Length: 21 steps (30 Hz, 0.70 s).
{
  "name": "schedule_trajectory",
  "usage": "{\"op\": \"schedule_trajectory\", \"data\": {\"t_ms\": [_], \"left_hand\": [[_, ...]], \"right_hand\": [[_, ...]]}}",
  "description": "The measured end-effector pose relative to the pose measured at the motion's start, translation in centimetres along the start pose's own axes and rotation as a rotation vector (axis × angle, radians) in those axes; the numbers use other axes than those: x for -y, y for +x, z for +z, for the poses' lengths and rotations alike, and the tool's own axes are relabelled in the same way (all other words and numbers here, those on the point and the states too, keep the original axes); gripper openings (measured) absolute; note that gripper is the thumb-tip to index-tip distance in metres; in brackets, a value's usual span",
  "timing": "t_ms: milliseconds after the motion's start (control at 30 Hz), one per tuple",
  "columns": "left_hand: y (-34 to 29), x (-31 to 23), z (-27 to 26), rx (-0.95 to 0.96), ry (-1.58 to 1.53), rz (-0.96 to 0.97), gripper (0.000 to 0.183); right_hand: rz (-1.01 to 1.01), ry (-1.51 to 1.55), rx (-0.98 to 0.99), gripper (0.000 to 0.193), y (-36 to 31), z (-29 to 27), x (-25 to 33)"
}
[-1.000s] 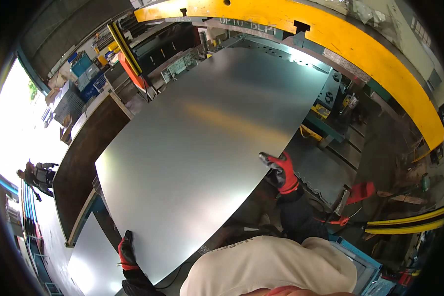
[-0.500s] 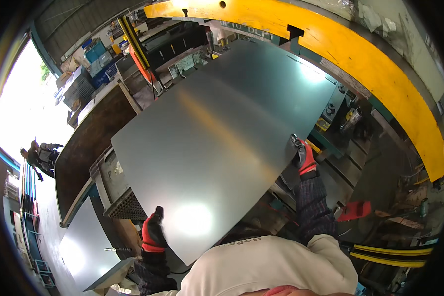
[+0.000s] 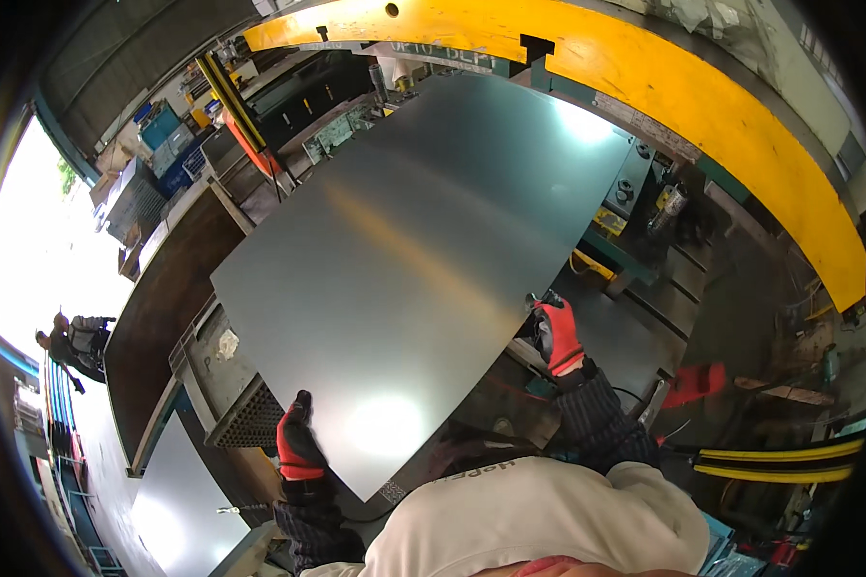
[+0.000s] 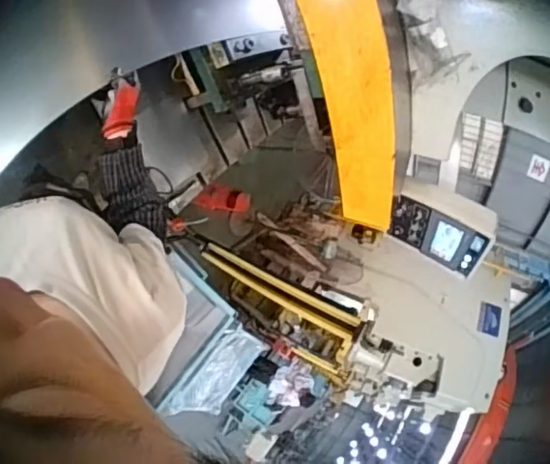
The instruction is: Stamping and bending metal sheets using a large industrial press and handling scrap metal.
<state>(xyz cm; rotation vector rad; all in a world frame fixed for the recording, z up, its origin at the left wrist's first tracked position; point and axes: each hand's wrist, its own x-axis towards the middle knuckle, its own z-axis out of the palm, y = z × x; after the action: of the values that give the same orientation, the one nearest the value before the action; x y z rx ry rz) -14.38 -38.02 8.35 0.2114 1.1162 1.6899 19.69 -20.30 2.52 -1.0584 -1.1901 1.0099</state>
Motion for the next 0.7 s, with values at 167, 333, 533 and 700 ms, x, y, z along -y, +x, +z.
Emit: {"op": "schedule_trajectory", "data": {"t_ms": [167,333,533,700], "left_hand": [[1.1,1.1,-0.6,-0.013,0.082,0.075,0.028],[3.5,1.8,-4.0,0.081,-0.009,-0.04,0.031],[3.2,1.4,-3.7,0.139,-0.137,-0.126,0.037],[2.4,1.3,-1.9,0.185,-0.196,-0.194,0.033]], "right_hand": [[0.229,0.186,-0.042,0.017,-0.1,0.0,-1.2],[0.246,0.425,-0.12,0.013,-3.1,1.4,-0.1],[0.438,0.38,-0.03,0.007,-7.5,4.5,0.3],[0.406,0.309,-0.139,0.004,-7.4,4.5,-1.2]]}}
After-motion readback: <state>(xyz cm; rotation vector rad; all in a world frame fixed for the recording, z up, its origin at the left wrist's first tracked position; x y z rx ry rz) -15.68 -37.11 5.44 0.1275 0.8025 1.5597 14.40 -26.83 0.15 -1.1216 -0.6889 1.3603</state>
